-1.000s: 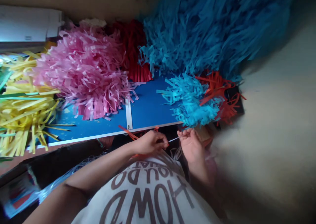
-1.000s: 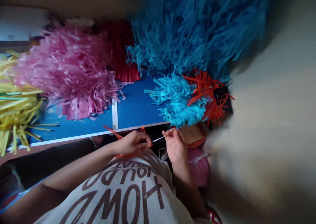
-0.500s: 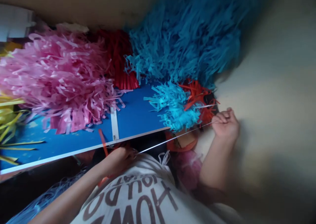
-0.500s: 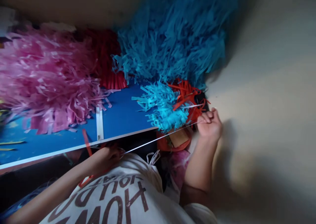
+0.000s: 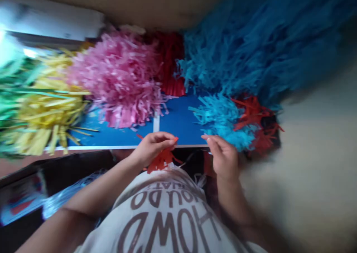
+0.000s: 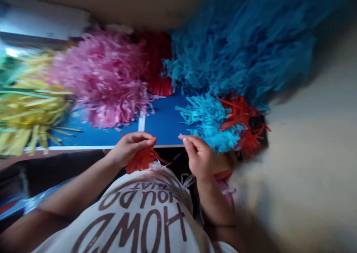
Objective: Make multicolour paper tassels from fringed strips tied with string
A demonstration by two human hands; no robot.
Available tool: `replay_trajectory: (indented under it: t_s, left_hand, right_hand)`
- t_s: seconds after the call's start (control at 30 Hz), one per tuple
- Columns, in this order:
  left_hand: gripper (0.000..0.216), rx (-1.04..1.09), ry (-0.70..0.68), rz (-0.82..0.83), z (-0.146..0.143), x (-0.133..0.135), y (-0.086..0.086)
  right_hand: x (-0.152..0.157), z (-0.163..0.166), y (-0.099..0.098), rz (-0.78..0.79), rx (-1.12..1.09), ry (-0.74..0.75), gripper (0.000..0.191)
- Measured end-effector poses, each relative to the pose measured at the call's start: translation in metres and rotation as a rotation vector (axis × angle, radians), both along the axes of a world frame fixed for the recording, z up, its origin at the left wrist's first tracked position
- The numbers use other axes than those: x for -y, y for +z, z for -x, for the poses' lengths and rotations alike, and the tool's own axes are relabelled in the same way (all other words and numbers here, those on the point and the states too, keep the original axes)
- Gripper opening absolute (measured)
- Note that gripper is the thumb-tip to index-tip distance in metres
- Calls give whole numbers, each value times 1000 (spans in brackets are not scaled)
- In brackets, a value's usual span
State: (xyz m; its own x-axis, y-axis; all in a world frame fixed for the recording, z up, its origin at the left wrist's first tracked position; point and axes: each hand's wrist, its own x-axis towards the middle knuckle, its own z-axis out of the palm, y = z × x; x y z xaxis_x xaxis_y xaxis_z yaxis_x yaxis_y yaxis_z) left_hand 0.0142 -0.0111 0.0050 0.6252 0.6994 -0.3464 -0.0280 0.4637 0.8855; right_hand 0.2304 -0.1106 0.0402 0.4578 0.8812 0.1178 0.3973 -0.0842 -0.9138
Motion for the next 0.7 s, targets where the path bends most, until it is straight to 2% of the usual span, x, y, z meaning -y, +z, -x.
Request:
replay_trajectory:
  t_s: [0.07, 0.13, 0.23, 0.37, 0.43, 0.47, 0.6, 0.7]
  left_hand:
    - [39, 80, 163, 283, -5, -2, 1]
    - [42, 162, 222, 422, -6, -1, 0]
    - [40, 240, 246, 485, -2, 3, 0]
    - [41, 237, 245, 503, 3, 5, -2]
    - [40, 186, 230, 402, 4, 5, -5]
    - [38, 142, 228, 294, 5, 5, -7]
    - [17, -91, 224, -377, 7, 7, -12]
    - [8, -167, 178, -647, 7, 11, -14]
  right_hand:
    - [-9, 35, -6, -8, 123, 131, 23]
    - [-17, 54, -12, -27, 170, 213, 23]
    - [-25, 63, -18, -28, 227, 277, 24]
    - [-30, 64, -21, -10, 294, 323, 26]
    - [-31, 64, -22, 3, 325, 330, 27]
    - [-31, 64, -23, 11, 349, 338, 27]
    - [-33, 63, -27, 78, 367, 441, 30]
    - [-31, 64, -31, 160, 271, 435, 35]
